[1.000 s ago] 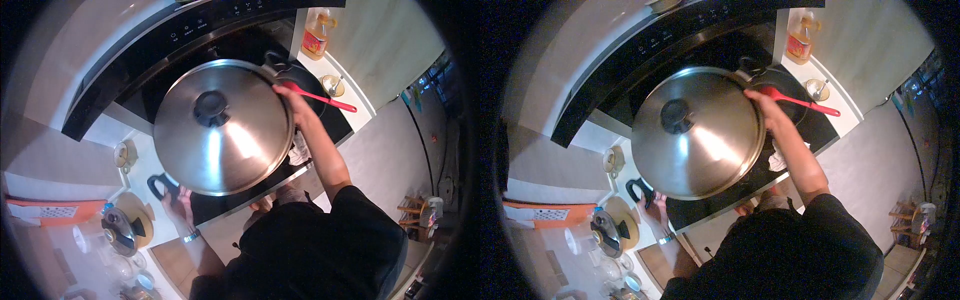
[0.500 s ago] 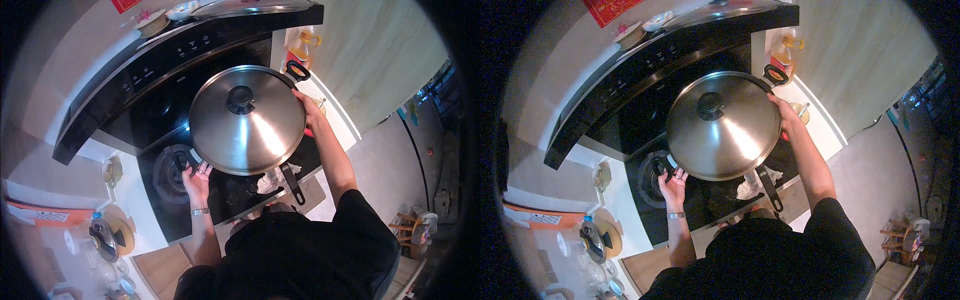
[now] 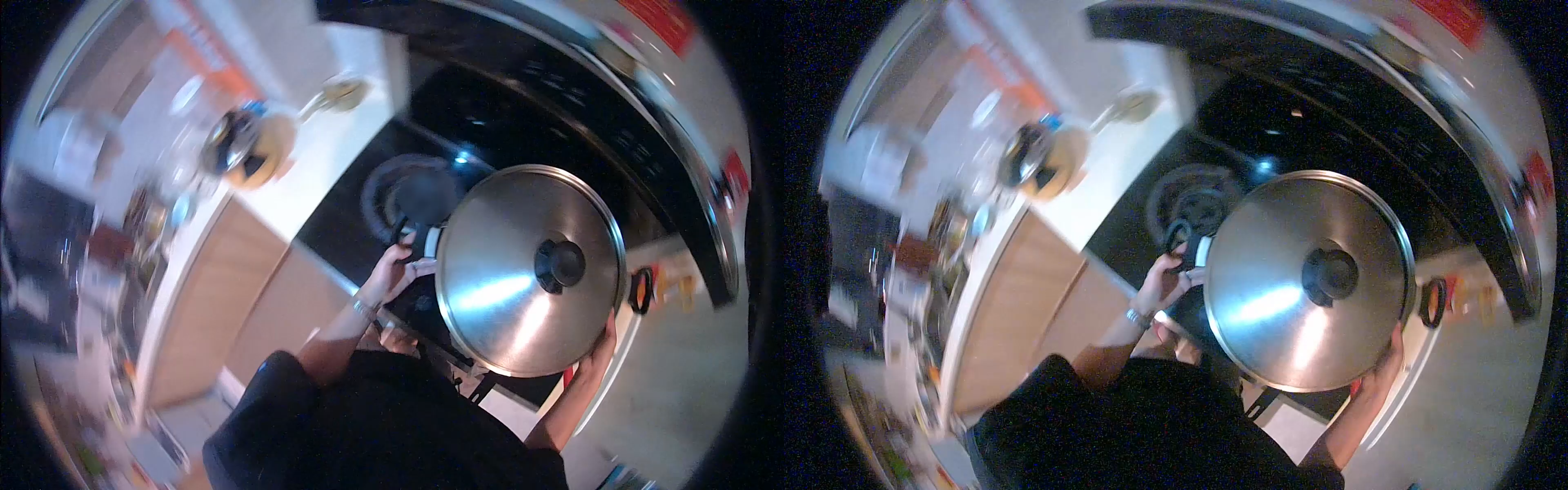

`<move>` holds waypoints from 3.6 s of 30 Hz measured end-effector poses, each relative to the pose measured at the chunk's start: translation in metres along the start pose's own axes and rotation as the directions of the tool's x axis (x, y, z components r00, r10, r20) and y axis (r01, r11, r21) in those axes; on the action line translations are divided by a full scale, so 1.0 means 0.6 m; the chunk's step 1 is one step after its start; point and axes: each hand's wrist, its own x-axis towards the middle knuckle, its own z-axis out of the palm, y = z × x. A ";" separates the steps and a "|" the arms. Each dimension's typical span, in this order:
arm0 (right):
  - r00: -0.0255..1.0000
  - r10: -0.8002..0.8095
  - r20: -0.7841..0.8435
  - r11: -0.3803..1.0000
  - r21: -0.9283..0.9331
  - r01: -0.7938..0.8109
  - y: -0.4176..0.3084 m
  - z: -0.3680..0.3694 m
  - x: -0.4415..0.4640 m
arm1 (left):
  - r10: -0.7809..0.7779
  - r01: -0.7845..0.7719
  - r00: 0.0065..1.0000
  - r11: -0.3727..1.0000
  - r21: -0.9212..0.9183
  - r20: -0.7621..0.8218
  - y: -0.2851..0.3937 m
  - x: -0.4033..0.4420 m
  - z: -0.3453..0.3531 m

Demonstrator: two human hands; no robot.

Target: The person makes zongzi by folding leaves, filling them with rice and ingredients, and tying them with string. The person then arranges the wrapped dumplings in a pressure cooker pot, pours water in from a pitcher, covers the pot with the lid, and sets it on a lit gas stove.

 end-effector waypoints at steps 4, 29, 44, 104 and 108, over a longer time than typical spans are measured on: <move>0.994 0.095 0.060 0.991 -0.102 -0.088 -0.024 0.078 -0.018 | 0.124 -0.122 0.992 0.991 -0.056 0.029 0.025 -0.070 -0.013; 0.129 0.750 0.649 0.662 -0.741 -0.113 0.610 0.724 -0.954 | 0.680 -0.822 -0.314 0.154 0.548 -0.662 0.206 -1.354 -0.081; -0.622 0.777 0.093 0.351 -0.885 0.306 1.208 0.687 -1.792 | 0.105 -0.409 -0.912 -0.212 0.887 -0.395 0.038 -1.914 -0.172; -0.361 0.814 0.456 0.469 -0.882 -0.056 2.339 0.820 -3.400 | 0.649 -0.821 -0.162 0.329 0.467 -0.743 0.870 -3.973 -1.206; -0.313 0.850 0.424 0.435 -0.900 -0.038 2.371 0.807 -3.398 | 0.618 -0.870 -0.148 0.290 0.399 -0.772 0.857 -3.954 -1.193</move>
